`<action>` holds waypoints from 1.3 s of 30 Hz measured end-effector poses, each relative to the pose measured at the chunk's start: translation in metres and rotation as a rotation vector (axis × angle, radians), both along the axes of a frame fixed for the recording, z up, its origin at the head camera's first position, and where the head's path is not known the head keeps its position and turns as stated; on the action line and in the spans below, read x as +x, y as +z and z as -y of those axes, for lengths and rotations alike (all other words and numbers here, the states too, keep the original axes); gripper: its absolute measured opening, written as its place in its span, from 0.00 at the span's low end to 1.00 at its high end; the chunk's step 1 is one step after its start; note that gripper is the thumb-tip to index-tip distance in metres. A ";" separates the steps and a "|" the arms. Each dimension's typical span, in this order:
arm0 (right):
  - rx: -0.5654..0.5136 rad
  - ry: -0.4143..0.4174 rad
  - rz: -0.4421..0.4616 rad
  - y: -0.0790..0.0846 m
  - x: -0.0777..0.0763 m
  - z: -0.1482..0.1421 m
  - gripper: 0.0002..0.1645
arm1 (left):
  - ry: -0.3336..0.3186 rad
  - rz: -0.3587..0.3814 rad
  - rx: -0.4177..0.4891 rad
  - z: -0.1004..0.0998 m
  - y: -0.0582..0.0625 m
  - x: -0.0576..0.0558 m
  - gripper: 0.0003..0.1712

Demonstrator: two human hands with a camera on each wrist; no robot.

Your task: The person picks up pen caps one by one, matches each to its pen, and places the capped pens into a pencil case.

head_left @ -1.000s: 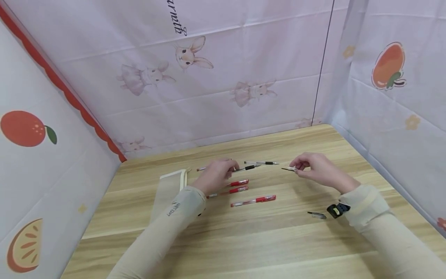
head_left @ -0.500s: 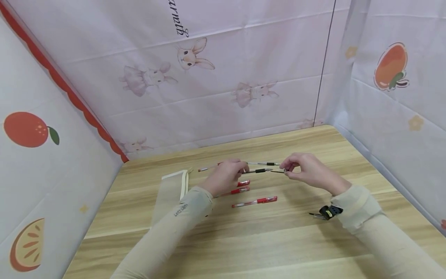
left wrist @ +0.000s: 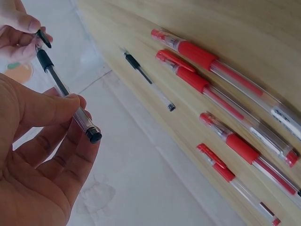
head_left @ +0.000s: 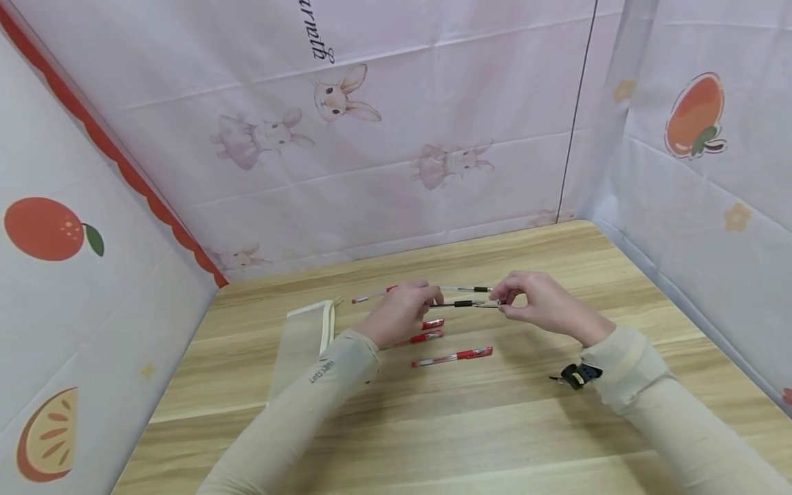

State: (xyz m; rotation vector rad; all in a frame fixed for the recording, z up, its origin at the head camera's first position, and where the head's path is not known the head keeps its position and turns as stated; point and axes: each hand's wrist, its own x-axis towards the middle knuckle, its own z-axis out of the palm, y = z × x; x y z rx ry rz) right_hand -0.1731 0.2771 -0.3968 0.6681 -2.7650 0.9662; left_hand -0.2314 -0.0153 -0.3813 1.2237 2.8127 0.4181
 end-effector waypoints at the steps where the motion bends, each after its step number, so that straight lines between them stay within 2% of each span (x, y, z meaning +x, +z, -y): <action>1: -0.001 -0.001 -0.005 0.000 0.000 -0.001 0.12 | 0.011 0.004 -0.003 0.000 0.000 0.000 0.14; 6: -0.012 -0.014 -0.013 0.000 0.002 -0.005 0.12 | 0.048 0.031 -0.004 0.003 0.000 -0.002 0.15; 16: -0.022 -0.003 -0.016 0.003 0.001 0.001 0.13 | -0.025 -0.021 0.013 -0.001 0.000 -0.004 0.15; 34: -0.001 -0.005 -0.013 -0.002 -0.002 0.004 0.11 | -0.058 -0.011 0.001 -0.010 -0.005 -0.003 0.12; 39: -0.007 0.007 -0.010 -0.004 -0.004 0.008 0.11 | -0.089 -0.072 -0.027 -0.013 -0.008 -0.005 0.11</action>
